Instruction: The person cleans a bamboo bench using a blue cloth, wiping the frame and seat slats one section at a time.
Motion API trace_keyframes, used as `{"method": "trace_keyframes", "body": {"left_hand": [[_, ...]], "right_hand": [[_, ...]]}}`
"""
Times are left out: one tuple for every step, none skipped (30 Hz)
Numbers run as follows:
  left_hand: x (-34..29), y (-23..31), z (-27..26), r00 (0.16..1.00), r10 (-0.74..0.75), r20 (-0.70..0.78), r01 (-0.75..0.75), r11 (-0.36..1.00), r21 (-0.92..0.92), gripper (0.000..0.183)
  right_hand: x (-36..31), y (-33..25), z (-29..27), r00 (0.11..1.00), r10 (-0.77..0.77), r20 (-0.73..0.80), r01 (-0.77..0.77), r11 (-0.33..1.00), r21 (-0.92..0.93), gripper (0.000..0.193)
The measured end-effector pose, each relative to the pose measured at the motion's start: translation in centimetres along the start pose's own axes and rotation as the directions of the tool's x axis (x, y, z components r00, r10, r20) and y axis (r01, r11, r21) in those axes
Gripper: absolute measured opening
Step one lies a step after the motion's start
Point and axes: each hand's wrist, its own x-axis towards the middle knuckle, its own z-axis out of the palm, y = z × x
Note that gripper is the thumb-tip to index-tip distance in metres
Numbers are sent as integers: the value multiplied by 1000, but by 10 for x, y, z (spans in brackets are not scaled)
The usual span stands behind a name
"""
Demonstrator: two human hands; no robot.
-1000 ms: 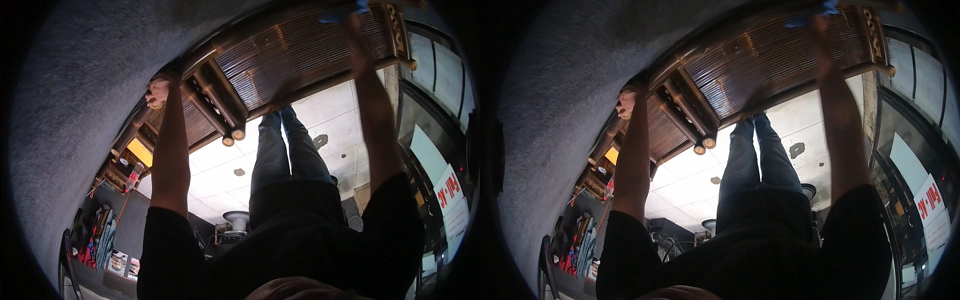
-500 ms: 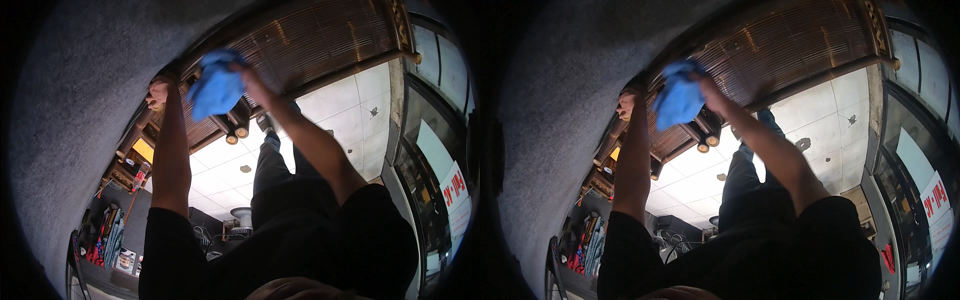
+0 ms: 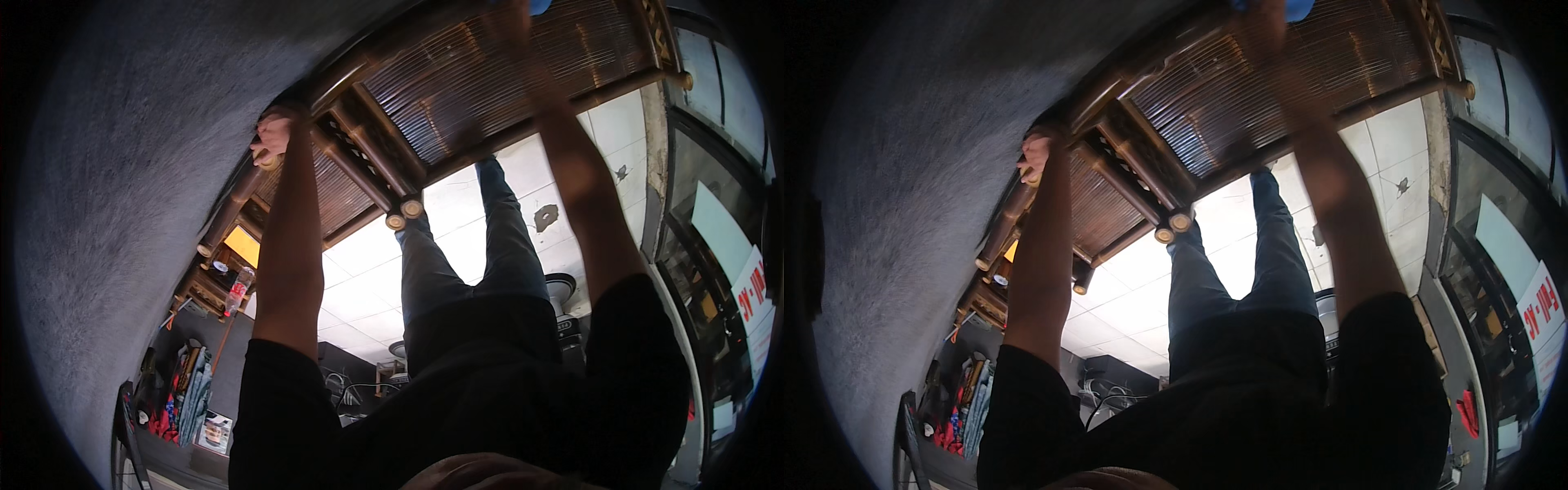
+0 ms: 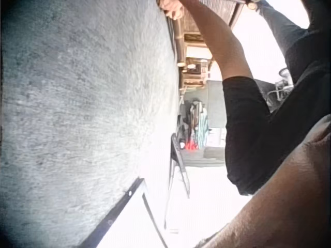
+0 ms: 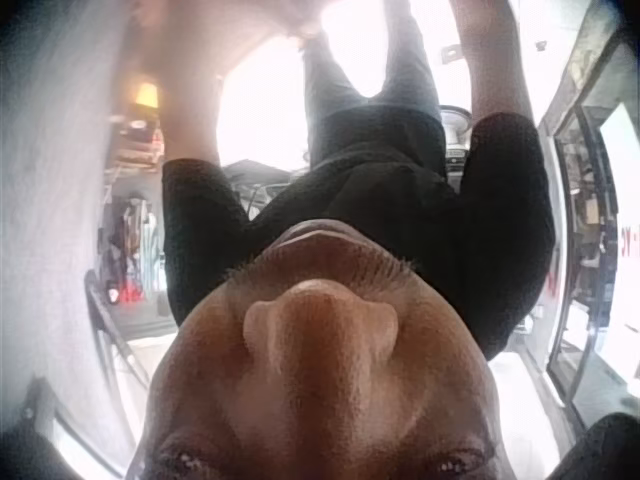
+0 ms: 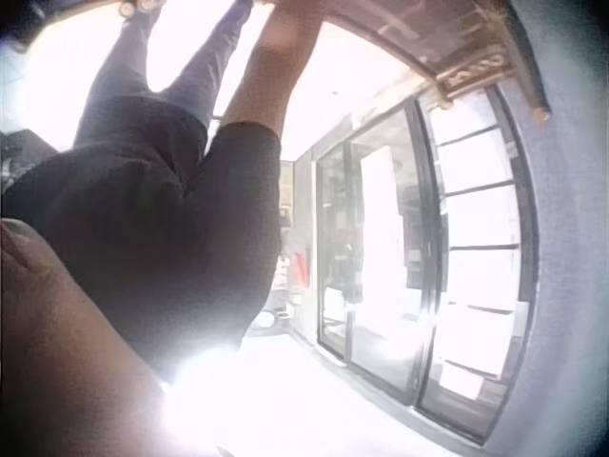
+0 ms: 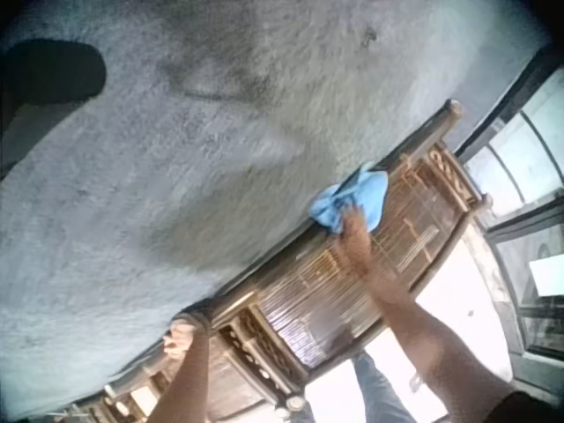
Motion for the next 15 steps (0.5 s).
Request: {"method": "trace_keyframes", "body": {"left_hand": [[7, -18, -1, 1000, 21, -8, -21, 1000, 23, 22], [22, -53, 0, 999, 41, -22, -39, 997, 69, 23], [24, -54, -4, 999, 50, -15, -49, 997, 59, 24], [23, -55, -7, 998, 56, -3, -56, 997, 44, 25], [15, -29, -15, 998, 61, 19, -60, 998, -3, 26], [12, -21, -18, 997, 69, 31, -68, 997, -24, 27], [14, -19, -19, 997, 76, 32, -75, 996, -39, 28], [18, -17, -19, 996, 85, 30, -83, 995, -46, 29], [19, -19, -18, 995, 89, 36, -87, 994, -62, 30], [16, -12, -19, 994, 97, 57, -92, 992, -84, 31], [14, -7, -21, 993, 103, 62, -96, 990, -107, 32], [12, 2, -24, 991, 108, 81, -97, 987, -126, 34], [12, 2, -24, 990, 111, 84, -100, 987, -130, 35], [13, 3, -24, 990, 111, 85, -99, 986, -136, 36], [15, 4, -27, 990, 107, 91, -95, 988, -125, 37]], "right_hand": [[-18, -58, 8, 994, 70, 82, -62, 993, -104, 55], [-34, -138, 4, 979, 112, 172, -116, 993, 15, 47], [-40, -181, 5, 976, 79, 201, -97, 992, 82, 49], [-47, -220, 6, 972, 48, 229, -83, 986, 146, 50], [-61, -236, 13, 981, -35, 192, 2, 986, 168, 58], [-69, -273, 16, 977, -8, 211, -54, 957, 286, 62], [-75, -313, 16, 973, 17, 231, -112, 906, 408, 66], [-78, -340, 16, 964, 41, 263, -157, 886, 436, 65], [-81, -362, 15, 952, 65, 299, -204, 864, 460, 63], [-84, -369, 15, 940, 86, 331, -243, 847, 472, 62], [-85, -369, 16, 934, 75, 349, -243, 849, 469, 60], [-84, -365, 17, 928, 65, 366, -243, 852, 464, 58], [-85, -366, 14, 919, 53, 390, -249, 847, 470, 56], [-88, -367, 7, 872, 111, 477, -379, 770, 513, 55], [-91, -369, -1, 813, 156, 561, -502, 677, 539, 55]]}}
